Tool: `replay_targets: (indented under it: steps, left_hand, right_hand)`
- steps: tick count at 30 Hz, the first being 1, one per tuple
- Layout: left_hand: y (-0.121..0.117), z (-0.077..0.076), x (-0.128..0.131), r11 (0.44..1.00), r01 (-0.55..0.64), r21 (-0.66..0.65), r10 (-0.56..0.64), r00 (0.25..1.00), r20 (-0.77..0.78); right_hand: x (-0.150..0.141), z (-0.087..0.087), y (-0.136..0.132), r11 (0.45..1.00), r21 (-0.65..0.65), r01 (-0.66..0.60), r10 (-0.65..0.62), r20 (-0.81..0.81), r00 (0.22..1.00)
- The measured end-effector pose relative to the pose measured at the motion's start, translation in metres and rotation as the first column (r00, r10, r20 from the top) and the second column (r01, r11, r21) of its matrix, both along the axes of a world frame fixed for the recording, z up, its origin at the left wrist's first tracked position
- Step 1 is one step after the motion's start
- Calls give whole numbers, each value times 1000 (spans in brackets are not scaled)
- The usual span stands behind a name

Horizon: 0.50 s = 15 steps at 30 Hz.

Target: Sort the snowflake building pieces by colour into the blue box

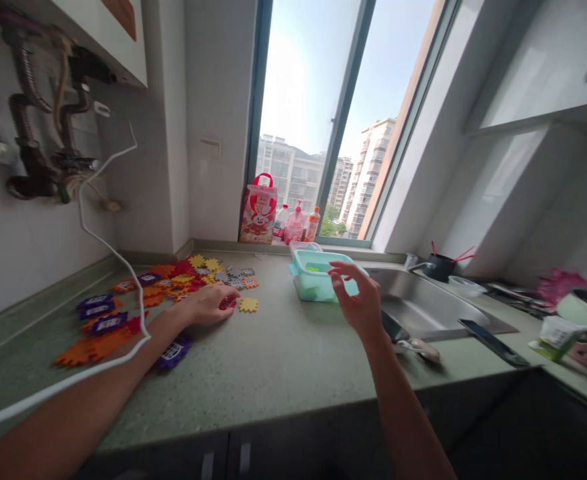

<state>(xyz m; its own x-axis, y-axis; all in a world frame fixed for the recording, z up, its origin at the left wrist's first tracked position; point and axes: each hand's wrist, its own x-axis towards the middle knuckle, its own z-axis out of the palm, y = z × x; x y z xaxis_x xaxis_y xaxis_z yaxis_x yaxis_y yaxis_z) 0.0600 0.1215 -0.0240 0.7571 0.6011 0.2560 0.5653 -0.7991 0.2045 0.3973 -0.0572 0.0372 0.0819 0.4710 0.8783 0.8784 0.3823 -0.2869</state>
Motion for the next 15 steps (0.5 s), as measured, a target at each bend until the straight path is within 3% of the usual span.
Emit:
replay_targets:
  steps: [2,5,7,9,15]
  left_hand:
    - [2,-2,0,1000,4,-4,-4,1000,7]
    - [5,-4,0,1000,15,-6,-15,1000,25]
    - [6,-6,0,1000,24,-1,-24,999,31]
    - [7,-8,0,1000,26,6,-26,999,37]
    - [6,-8,-1,1000,26,1,-26,998,51]
  right_hand:
    - [41,-16,-30,975,-71,211,-216,-69,974]
    - [99,-46,-54,822,-383,422,-453,10,892]
    - [123,-59,-57,702,-565,433,-503,37,864]
    - [135,-65,-56,619,-650,440,-508,96,856]
    - [141,-60,-45,513,-691,510,-529,214,822]
